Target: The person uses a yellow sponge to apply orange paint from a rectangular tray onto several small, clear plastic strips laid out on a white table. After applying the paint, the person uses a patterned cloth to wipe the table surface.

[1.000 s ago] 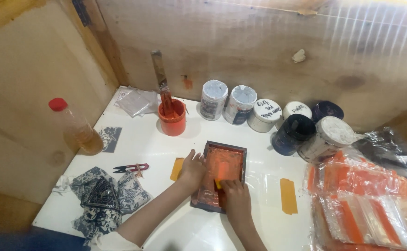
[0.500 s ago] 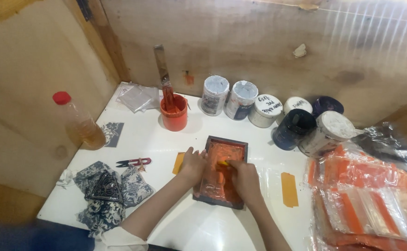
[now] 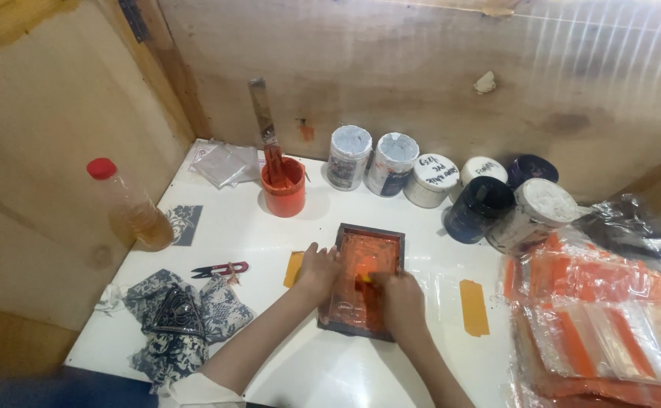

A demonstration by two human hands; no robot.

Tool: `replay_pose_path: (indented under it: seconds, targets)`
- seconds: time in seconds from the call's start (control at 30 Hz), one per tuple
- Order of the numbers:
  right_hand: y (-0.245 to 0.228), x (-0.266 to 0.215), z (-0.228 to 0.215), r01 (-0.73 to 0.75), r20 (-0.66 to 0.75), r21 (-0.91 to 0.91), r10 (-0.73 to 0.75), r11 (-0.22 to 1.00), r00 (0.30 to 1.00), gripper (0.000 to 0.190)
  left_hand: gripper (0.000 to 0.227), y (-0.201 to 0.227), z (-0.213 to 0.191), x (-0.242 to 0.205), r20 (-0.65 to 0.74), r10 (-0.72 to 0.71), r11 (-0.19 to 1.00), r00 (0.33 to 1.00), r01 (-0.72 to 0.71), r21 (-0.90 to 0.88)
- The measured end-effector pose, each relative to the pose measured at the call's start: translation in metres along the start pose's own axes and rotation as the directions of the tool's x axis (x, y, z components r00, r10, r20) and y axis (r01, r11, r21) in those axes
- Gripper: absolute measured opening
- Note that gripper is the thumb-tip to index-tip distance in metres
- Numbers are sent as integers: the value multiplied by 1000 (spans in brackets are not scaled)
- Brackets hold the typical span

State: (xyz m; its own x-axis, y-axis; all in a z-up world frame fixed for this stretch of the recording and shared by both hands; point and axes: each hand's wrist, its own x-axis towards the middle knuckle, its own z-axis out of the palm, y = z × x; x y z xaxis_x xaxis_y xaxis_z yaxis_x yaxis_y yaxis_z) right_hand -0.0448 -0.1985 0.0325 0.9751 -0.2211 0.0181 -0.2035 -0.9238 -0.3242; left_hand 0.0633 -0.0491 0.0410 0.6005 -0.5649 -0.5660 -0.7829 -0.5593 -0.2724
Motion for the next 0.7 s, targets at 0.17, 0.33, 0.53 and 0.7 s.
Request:
replay_pose_path:
  seconds: [0.17,0.33,0.53,0.7]
  targets:
    - [18,6,51,115,-30,-170,-122,979,992,34,94,-7,-70,-93,-15,-37,986,999,34,-161]
    - [17,-35,46,85,24,-110,-83,990,996,33,95,-6,-52,-69,-23,-26,982,999,21,-186]
    - [30,20,16,21,-24,-24,-22,999,999,25,79,-1,-57,-76,-42,-48,987,998,41,-153]
    - [5,69,15,54,-184,-149,-81,987,980,22,68,0,-73,-97,-52,-69,985,996,60,-164]
